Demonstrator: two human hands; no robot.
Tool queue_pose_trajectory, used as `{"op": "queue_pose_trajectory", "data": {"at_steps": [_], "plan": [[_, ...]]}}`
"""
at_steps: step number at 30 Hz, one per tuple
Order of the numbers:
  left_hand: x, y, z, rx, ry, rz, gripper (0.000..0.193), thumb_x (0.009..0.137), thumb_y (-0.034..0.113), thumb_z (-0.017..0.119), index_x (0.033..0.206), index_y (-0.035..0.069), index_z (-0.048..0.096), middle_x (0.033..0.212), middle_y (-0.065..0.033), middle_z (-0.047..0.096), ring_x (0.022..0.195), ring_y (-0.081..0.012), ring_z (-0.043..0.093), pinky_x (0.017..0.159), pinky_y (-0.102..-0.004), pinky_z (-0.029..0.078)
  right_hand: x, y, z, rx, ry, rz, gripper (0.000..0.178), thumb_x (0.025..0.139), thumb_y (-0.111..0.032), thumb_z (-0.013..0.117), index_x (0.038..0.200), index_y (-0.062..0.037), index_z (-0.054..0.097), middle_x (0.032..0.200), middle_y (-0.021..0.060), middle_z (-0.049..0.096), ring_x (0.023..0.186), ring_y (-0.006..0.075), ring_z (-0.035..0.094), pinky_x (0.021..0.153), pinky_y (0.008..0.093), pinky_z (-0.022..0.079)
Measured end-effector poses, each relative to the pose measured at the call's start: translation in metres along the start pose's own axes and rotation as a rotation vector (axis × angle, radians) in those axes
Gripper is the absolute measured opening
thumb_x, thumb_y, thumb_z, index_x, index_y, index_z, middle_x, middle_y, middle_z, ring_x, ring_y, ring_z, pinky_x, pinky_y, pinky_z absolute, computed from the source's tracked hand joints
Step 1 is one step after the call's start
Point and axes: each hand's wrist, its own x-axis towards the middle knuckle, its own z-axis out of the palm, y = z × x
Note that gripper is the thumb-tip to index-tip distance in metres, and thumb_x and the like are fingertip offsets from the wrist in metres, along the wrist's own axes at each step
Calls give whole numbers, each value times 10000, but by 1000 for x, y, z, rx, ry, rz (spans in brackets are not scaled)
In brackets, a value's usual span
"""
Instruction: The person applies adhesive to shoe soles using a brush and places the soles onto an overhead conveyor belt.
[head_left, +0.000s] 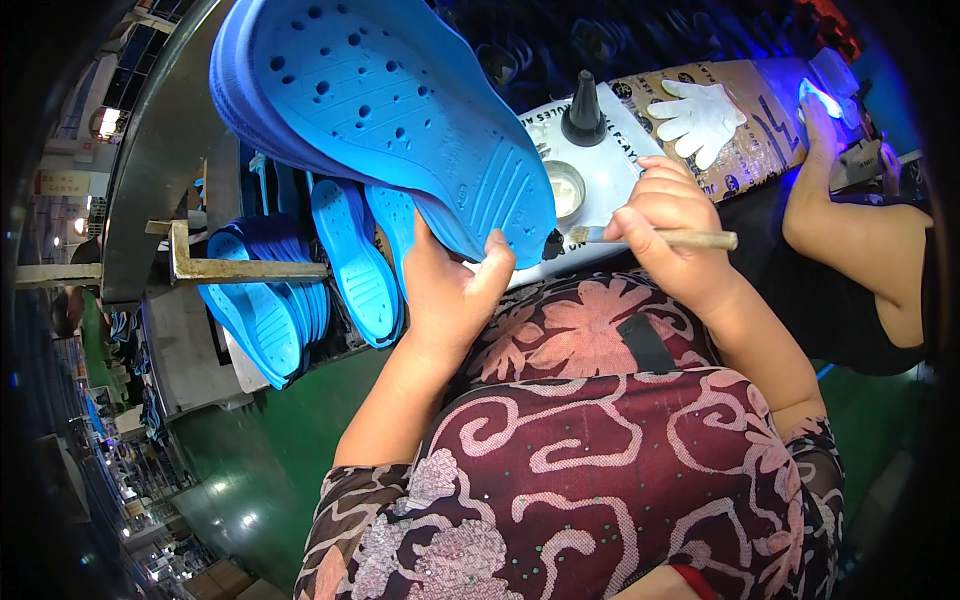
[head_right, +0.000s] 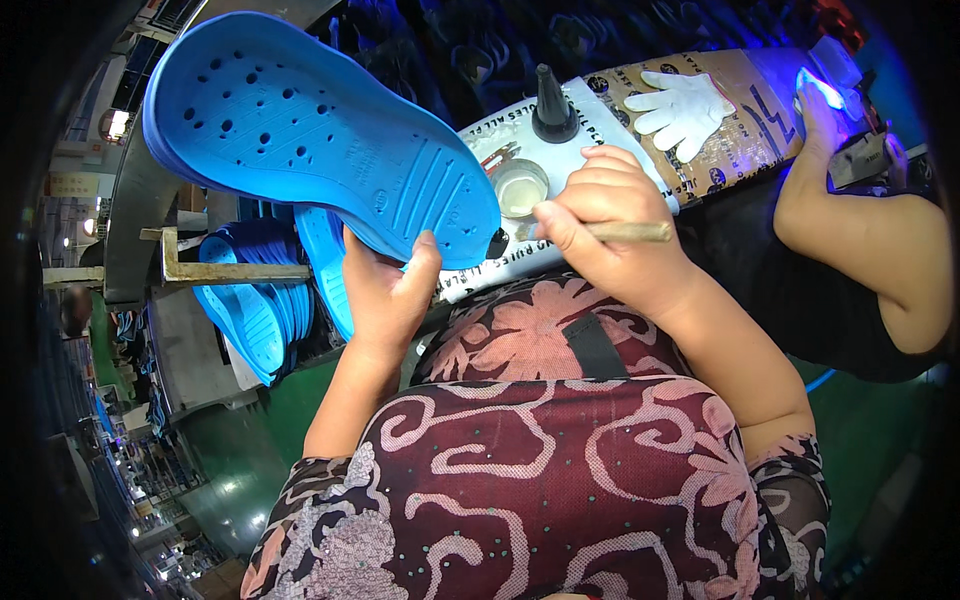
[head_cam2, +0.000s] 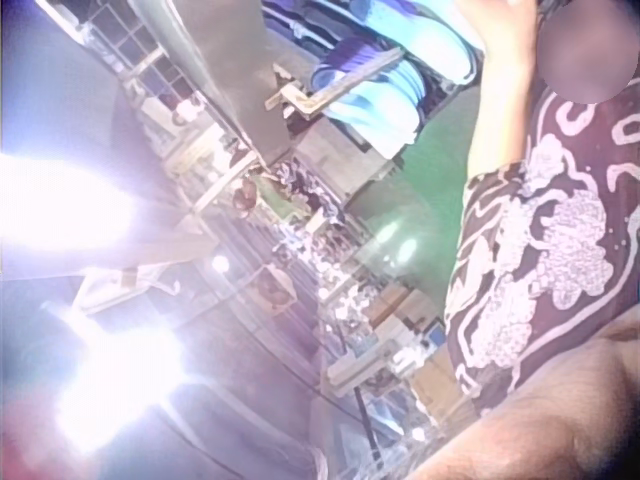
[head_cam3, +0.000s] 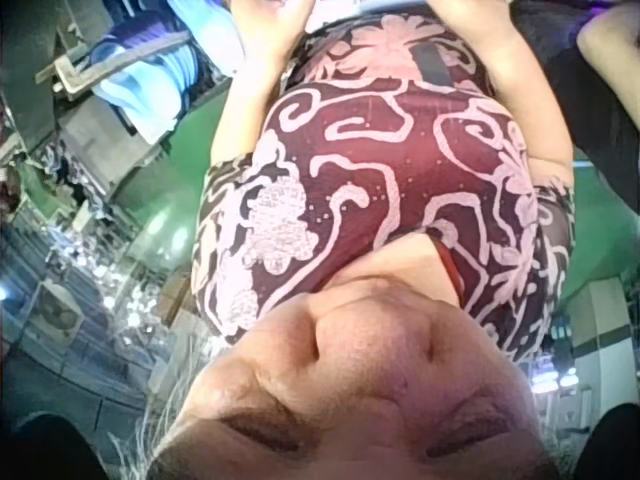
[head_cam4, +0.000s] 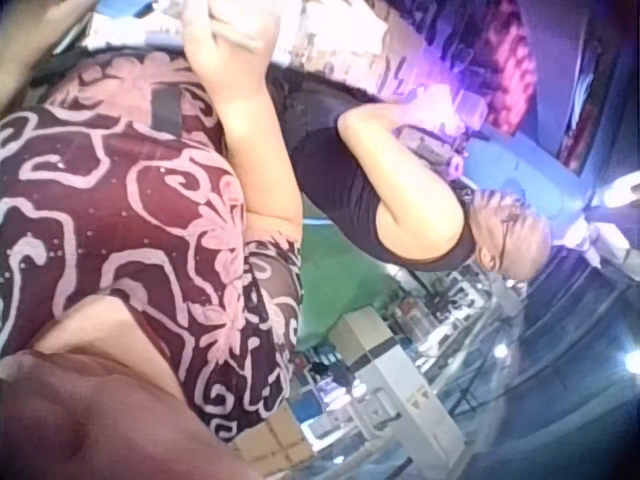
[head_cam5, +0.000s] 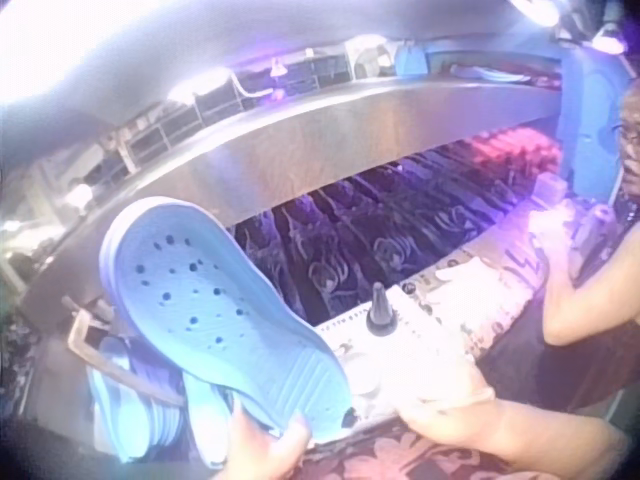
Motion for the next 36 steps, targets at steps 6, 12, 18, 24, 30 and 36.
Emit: {"op": "queue_pose_trajectory", "data": {"at_steps": [6, 12, 18, 24, 30, 36], "plan": [[0, -2, 3, -5, -5, 35, 519, 734, 25, 614, 1199, -72, 406, 947, -186, 648, 855, -213, 653, 775, -310, 510, 5, -11, 9, -2, 11, -38, 203, 834, -166, 612, 656, -75, 648, 614, 46, 575, 638, 231, 555, 875, 414, 404], [-3, -11, -1, 9, 29, 98, 500, 727, 13, 619, 1179, -65, 421, 921, -175, 650, 823, -213, 657, 750, -303, 510, 0, -4, -1, -4, -43, 9, 177, 826, -179, 626, 689, -69, 645, 657, 48, 588, 652, 229, 560, 873, 409, 408], [-3, -12, 3, -6, 56, 162, 482, 712, -2, 630, 1150, -64, 438, 904, -165, 649, 803, -224, 658, 733, -303, 510, -3, -12, 9, -7, -8, -52, 182, 829, -184, 623, 688, -73, 649, 656, 47, 594, 666, 227, 573, 887, 419, 411], [-7, -19, 4, 22, 90, 305, 438, 698, -23, 641, 1093, -67, 458, 891, -156, 646, 774, -229, 655, 720, -309, 508, -2, -12, 5, 82, 36, 29, 218, 852, -195, 606, 684, -60, 644, 626, 47, 594, 660, 229, 580, 893, 426, 415], [-5, -18, 4, 2, 78, 294, 451, 700, -23, 638, 1107, -66, 447, 891, -154, 645, 776, -224, 648, 727, -310, 503, -4, -10, 6, 38, -3, -20, 246, 878, -184, 570, 677, -62, 640, 599, 44, 581, 637, 224, 574, 891, 422, 411], [1, -11, 7, -5, 93, 262, 487, 715, -7, 621, 1158, -69, 428, 911, -159, 646, 799, -211, 647, 749, -308, 503, 0, -11, 7, 129, 41, 47, 275, 889, -181, 559, 654, -64, 641, 626, 43, 612, 640, 203, 574, 908, 405, 397]]}}
